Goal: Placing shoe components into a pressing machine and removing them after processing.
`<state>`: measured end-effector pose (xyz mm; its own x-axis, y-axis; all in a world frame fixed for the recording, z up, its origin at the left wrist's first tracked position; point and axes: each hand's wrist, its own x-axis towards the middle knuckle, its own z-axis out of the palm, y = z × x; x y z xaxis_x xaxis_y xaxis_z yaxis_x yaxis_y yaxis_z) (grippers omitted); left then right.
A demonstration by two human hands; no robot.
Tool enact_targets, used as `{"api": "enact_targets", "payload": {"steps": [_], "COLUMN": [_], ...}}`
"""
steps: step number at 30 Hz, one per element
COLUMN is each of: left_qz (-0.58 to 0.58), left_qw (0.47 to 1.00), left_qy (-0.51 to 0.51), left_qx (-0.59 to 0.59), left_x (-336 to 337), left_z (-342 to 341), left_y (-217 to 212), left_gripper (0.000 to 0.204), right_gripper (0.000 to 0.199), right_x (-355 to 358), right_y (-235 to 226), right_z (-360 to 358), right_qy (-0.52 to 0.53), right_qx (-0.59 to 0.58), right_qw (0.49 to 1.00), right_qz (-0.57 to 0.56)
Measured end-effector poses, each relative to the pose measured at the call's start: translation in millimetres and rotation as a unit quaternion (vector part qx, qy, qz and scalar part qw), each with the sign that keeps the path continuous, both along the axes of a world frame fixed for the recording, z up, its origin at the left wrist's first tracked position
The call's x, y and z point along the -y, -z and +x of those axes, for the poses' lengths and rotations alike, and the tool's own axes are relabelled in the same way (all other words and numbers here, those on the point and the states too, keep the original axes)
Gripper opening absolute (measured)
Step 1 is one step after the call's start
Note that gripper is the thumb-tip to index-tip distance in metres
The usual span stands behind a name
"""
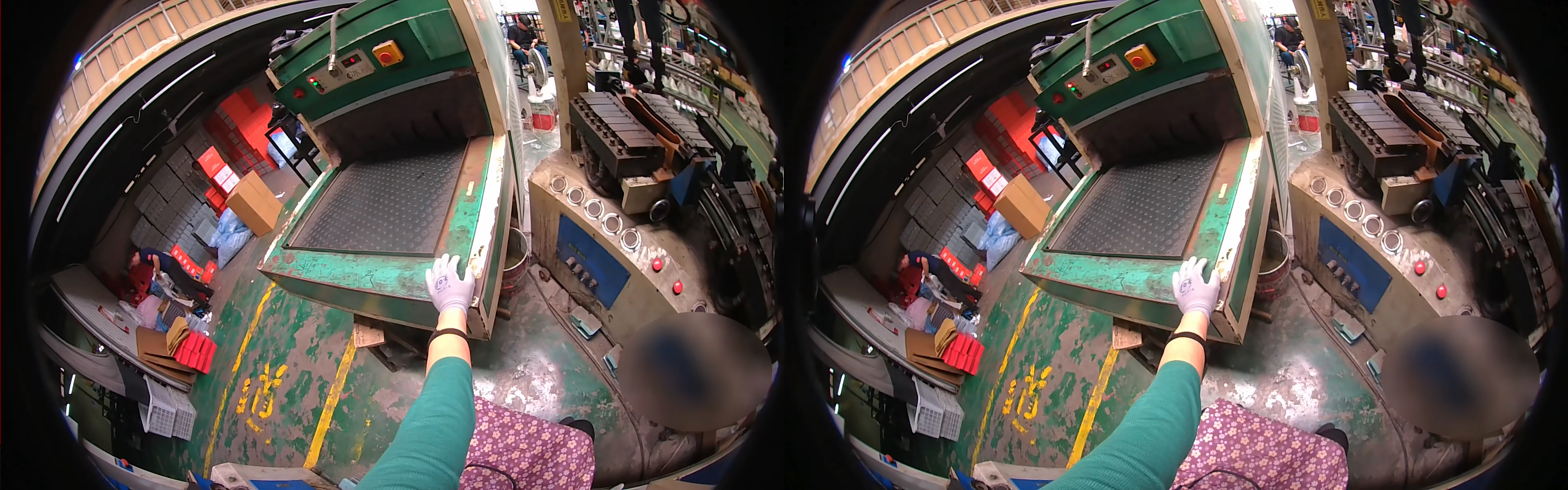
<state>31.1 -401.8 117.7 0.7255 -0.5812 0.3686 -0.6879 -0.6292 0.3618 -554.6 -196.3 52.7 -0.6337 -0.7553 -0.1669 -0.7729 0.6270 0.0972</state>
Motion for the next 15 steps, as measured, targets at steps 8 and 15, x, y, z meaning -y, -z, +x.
{"api": "enact_targets", "payload": {"steps": [8,15], "left_qz": [-0.005,0.003], "left_qw": [1.000,1.000], "left_qy": [0.000,-0.002], "left_qx": [-0.001,-0.005], "left_x": [2,0], "left_z": [-2,-1], "left_y": [1,-1], "left_gripper": [0.052,0.053], "right_gripper": [0.080,0.079], "right_x": [-2,-3], "right_y": [18,19], "right_z": [-8,-11], "right_qy": [-0.003,0.011], "right_qx": [-0.033,-0.029], "right_qw": [0.999,1.000], "right_qz": [0.008,0.007]}}
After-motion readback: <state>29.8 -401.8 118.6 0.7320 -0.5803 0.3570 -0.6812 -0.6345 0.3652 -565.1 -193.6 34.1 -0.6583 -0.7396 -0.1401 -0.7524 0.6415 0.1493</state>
